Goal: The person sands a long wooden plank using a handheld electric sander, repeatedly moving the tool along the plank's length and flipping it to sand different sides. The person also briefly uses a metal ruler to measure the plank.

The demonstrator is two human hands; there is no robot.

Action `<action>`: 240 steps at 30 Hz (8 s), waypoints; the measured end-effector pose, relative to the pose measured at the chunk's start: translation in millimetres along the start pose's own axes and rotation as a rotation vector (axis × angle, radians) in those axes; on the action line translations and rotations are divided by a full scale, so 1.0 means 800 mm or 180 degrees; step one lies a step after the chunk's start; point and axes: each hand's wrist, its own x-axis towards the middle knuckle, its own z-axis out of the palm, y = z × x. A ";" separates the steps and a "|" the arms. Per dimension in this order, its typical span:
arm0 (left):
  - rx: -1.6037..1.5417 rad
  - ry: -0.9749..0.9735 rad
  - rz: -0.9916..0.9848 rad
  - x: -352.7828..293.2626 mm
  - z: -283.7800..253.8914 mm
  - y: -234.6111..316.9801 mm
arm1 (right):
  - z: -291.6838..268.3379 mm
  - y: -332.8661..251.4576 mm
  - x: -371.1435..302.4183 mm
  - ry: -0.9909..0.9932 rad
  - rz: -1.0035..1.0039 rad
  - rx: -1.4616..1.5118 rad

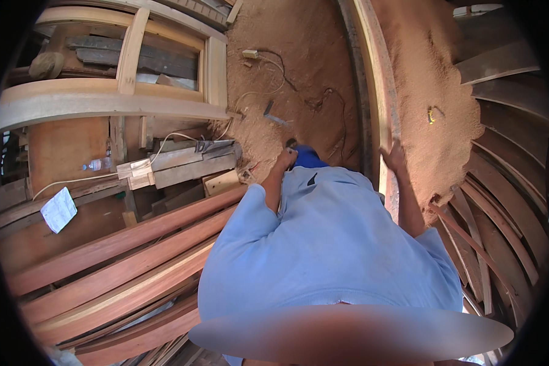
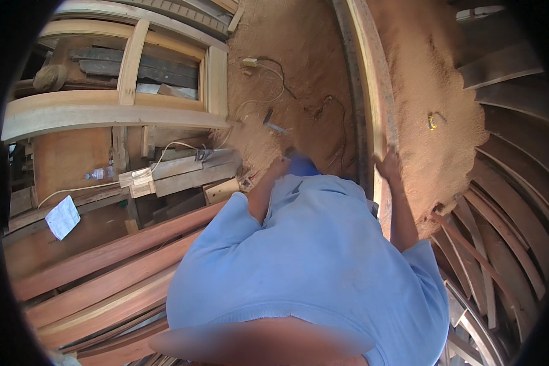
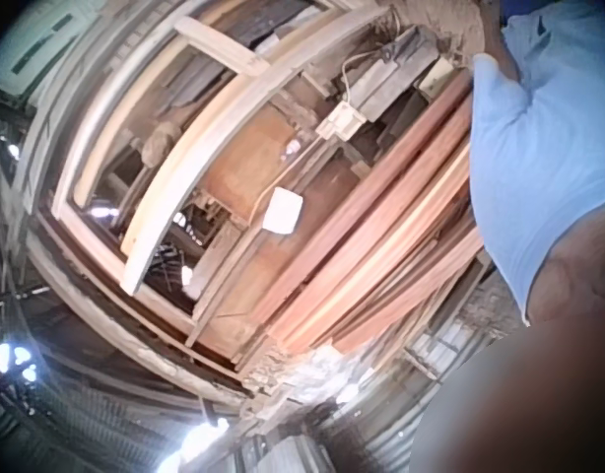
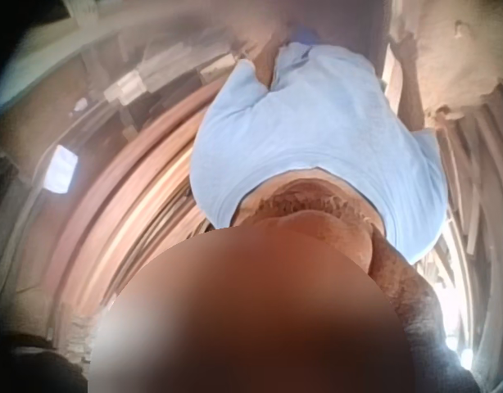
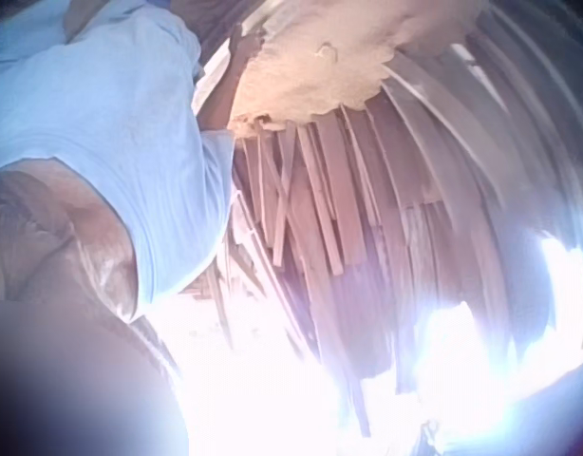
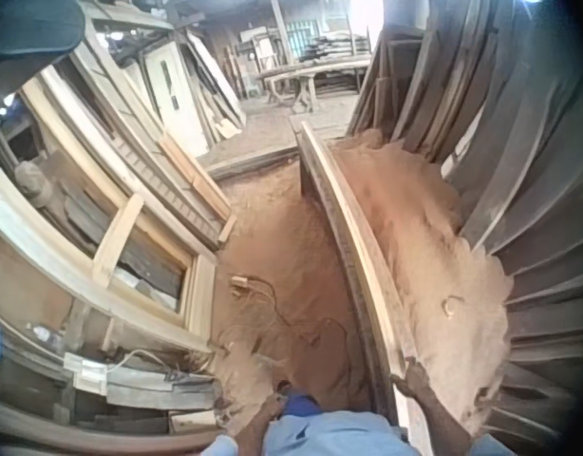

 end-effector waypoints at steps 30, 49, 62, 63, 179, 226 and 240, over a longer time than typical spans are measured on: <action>0.3230 -0.0741 0.1191 0.580 0.041 -0.167 | 0.016 -0.040 0.139 0.0981 0.1750 0.0300; 0.2043 -0.0730 0.0659 0.486 0.065 -0.110 | 0.034 -0.025 0.135 0.0510 0.0886 -0.1689; -0.2134 -0.1293 -0.0797 0.095 -0.052 0.077 | 0.030 -0.091 0.175 0.0689 0.1021 -0.0865; -0.2140 -0.1228 -0.0788 0.067 -0.059 0.086 | 0.017 -0.104 0.171 0.0451 0.1137 -0.0725; 0.1071 0.0173 0.3619 -0.296 -0.172 0.510 | -0.462 -0.356 -0.339 0.3728 -0.3323 0.3088; -0.2427 0.0212 0.4414 -0.265 -0.185 0.729 | -0.378 -0.300 -0.318 0.2527 -0.4000 0.2151; -0.2312 0.0280 0.4221 -0.265 -0.180 0.713 | -0.346 -0.290 -0.315 0.2306 -0.4118 0.2337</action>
